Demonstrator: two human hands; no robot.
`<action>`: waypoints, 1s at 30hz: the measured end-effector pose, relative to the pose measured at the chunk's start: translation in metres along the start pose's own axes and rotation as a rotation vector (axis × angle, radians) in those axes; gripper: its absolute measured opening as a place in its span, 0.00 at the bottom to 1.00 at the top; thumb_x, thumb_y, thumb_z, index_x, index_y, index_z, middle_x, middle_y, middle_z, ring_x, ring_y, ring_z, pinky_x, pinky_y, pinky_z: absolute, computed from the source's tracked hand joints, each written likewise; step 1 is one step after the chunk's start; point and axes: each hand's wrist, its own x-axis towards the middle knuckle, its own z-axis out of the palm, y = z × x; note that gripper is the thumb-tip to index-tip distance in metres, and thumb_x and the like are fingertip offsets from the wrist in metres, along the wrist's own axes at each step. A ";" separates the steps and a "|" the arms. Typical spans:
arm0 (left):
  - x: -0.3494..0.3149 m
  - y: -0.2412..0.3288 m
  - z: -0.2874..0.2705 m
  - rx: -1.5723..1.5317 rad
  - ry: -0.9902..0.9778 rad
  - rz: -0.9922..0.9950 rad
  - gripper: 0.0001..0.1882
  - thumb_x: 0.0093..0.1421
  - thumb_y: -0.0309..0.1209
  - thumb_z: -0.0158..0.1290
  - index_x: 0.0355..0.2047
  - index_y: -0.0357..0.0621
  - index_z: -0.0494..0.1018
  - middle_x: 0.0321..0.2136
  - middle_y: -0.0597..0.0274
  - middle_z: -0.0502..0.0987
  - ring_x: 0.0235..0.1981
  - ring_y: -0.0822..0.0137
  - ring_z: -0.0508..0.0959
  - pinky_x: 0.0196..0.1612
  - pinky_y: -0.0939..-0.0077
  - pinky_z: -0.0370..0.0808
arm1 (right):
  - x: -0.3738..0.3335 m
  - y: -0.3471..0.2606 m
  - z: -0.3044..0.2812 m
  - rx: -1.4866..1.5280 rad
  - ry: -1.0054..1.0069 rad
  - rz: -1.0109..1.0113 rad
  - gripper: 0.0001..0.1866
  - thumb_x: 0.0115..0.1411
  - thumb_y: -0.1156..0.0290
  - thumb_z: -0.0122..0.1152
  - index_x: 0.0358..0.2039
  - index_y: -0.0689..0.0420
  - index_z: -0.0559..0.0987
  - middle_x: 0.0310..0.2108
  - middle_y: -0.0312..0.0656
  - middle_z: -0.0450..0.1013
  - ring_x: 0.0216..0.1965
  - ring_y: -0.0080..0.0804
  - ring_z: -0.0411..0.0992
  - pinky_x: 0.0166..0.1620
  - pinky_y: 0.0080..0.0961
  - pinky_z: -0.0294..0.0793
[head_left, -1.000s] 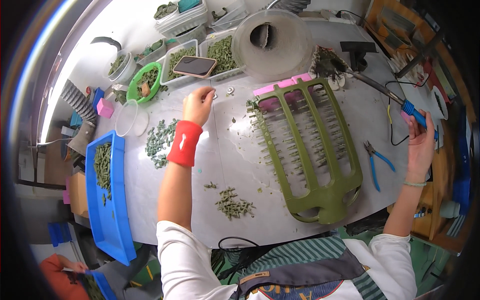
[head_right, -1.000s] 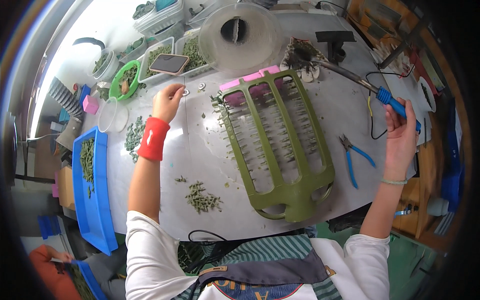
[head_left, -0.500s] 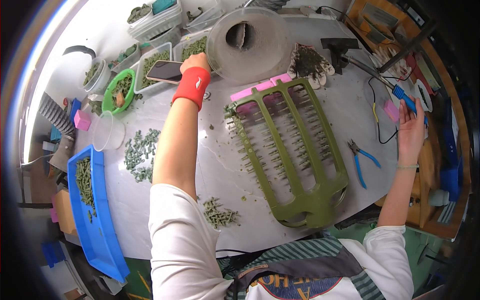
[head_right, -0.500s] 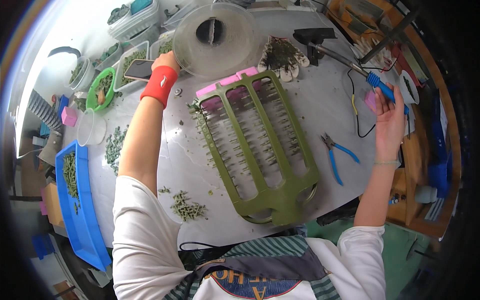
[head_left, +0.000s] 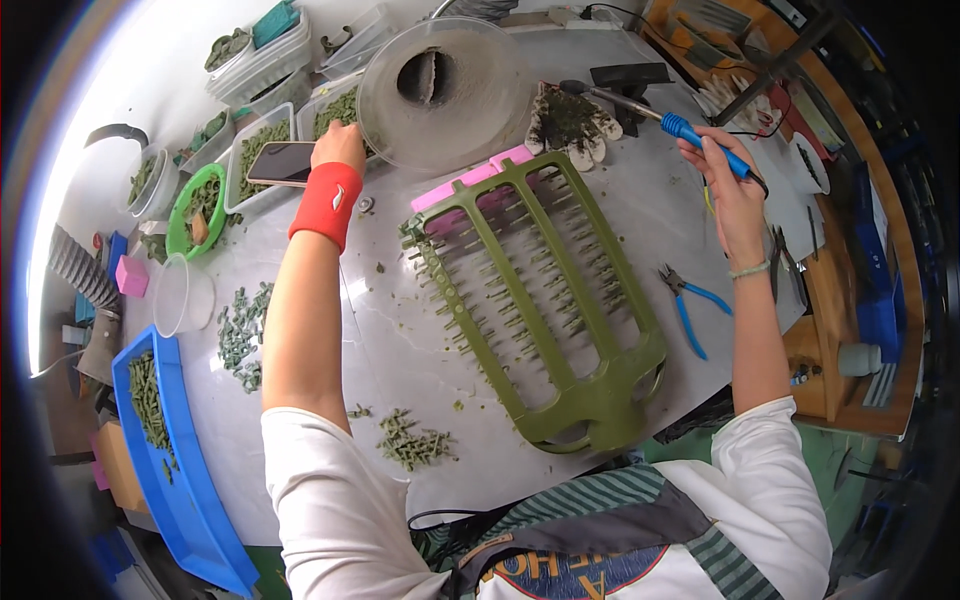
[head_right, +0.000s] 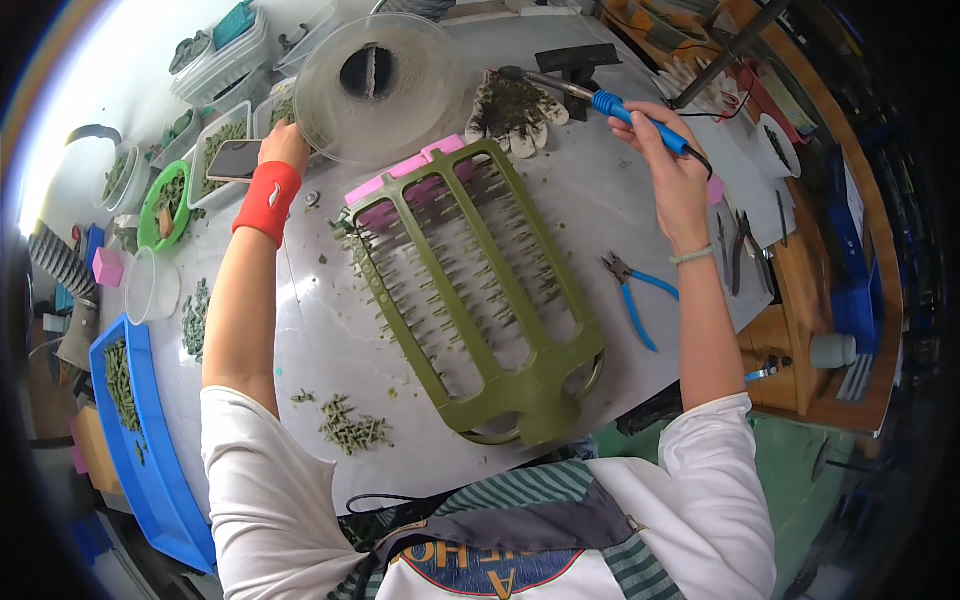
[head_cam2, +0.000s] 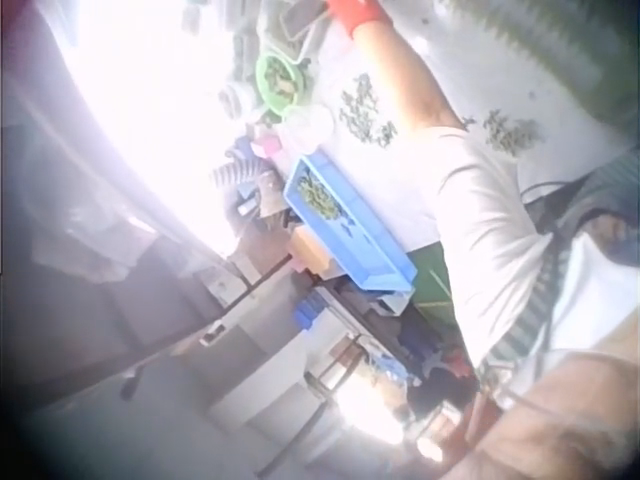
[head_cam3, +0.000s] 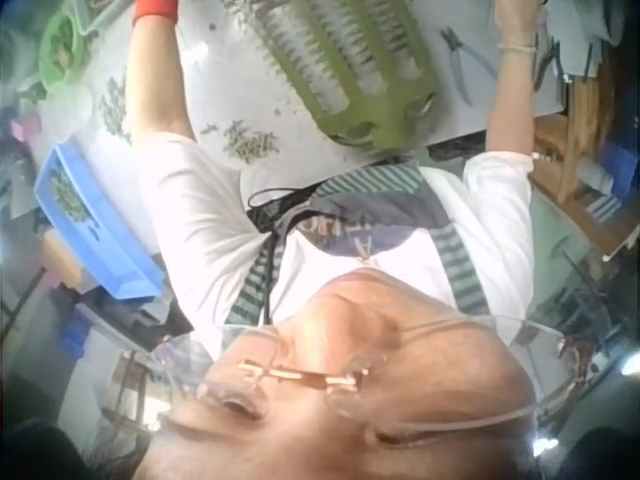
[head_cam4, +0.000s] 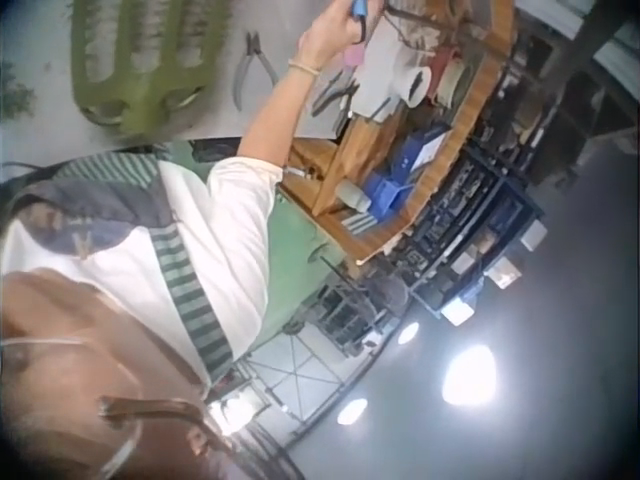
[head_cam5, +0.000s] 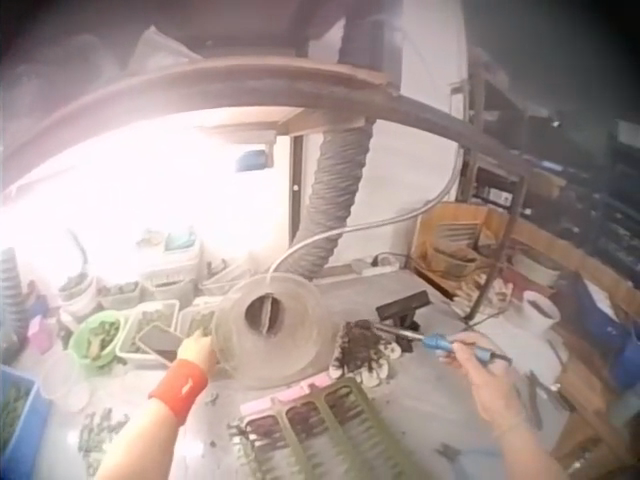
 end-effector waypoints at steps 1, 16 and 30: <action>0.000 0.001 -0.001 -0.005 -0.007 0.006 0.08 0.57 0.24 0.47 0.31 0.41 0.78 0.38 0.45 0.75 0.40 0.45 0.79 0.41 0.56 0.78 | 0.000 -0.001 0.003 -0.052 -0.023 -0.032 0.12 0.65 0.71 0.55 0.44 0.67 0.75 0.41 0.45 0.75 0.43 0.32 0.76 0.51 0.26 0.75; -0.022 -0.015 -0.017 -0.212 0.262 0.011 0.07 0.59 0.29 0.49 0.32 0.48 0.78 0.35 0.52 0.78 0.37 0.48 0.79 0.40 0.56 0.76 | -0.008 0.007 0.006 -0.247 -0.134 -0.136 0.10 0.65 0.73 0.55 0.43 0.65 0.77 0.43 0.41 0.73 0.44 0.29 0.76 0.50 0.23 0.75; -0.123 -0.053 -0.049 -0.448 0.149 0.054 0.04 0.59 0.27 0.51 0.33 0.47 0.75 0.29 0.52 0.78 0.31 0.49 0.78 0.35 0.60 0.74 | -0.003 0.022 0.007 -0.166 -0.137 -0.123 0.11 0.64 0.72 0.56 0.43 0.64 0.77 0.42 0.43 0.76 0.45 0.30 0.76 0.52 0.24 0.74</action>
